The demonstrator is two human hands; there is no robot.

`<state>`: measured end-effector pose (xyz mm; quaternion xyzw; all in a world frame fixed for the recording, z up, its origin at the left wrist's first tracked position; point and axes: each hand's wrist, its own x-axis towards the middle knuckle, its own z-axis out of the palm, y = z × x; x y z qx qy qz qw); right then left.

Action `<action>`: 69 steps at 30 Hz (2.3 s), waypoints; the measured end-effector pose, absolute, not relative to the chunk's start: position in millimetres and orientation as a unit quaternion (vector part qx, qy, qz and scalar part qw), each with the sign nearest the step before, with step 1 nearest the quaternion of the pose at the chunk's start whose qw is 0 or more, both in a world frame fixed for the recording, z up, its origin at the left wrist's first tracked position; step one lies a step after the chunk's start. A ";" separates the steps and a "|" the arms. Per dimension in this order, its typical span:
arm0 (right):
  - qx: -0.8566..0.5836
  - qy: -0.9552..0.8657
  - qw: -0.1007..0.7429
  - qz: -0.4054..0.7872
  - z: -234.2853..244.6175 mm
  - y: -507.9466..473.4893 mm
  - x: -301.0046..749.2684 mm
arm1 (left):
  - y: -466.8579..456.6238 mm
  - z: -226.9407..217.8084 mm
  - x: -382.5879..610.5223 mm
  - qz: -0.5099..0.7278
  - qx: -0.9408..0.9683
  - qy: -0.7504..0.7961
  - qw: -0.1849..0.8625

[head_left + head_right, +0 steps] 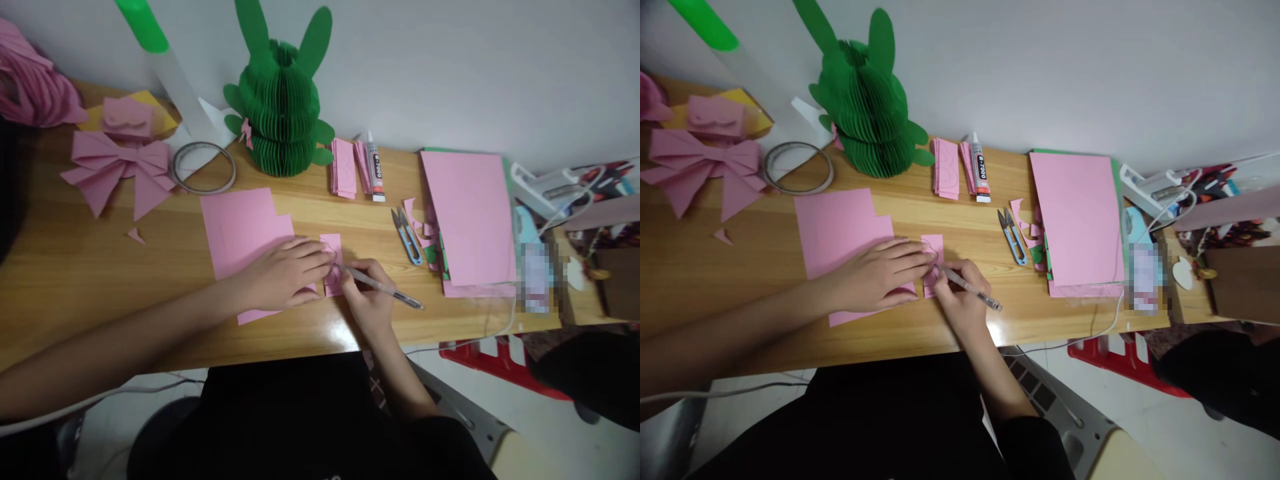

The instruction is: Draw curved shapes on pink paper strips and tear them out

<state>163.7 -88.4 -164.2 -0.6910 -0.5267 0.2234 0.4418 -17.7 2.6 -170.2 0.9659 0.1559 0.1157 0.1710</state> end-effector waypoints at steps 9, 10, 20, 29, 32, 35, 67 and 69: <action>-0.704 -0.507 0.442 0.226 -165.1 -87.1 162.9 | 2.9 -171.2 -18.8 0.105 0.968 0.159 0.165; -0.705 -0.510 0.441 0.222 -165.1 -86.8 163.0 | 3.1 -171.2 -18.8 0.107 0.968 0.158 0.165; -0.697 -0.511 0.462 0.198 -168.5 -90.1 163.0 | 3.3 -170.6 -19.6 0.100 0.966 0.158 0.177; -0.644 -0.681 0.316 0.146 -161.1 -103.7 169.6 | 3.0 -166.8 -19.9 0.083 0.963 0.169 0.192; -0.613 -0.724 0.292 0.125 -166.9 -105.5 170.7 | 3.1 -167.6 -20.8 0.082 0.964 0.169 0.188; -0.613 -0.739 0.264 0.092 -172.6 -109.0 169.8 | 3.5 -169.1 -21.6 0.094 0.962 0.165 0.196; -0.627 -0.627 0.380 0.264 -148.2 -75.1 177.3 | 2.8 -170.1 -21.3 0.135 0.957 0.192 0.168; -0.631 -0.625 0.373 0.269 -149.5 -74.8 177.9 | 2.9 -170.2 -20.9 0.141 0.956 0.191 0.170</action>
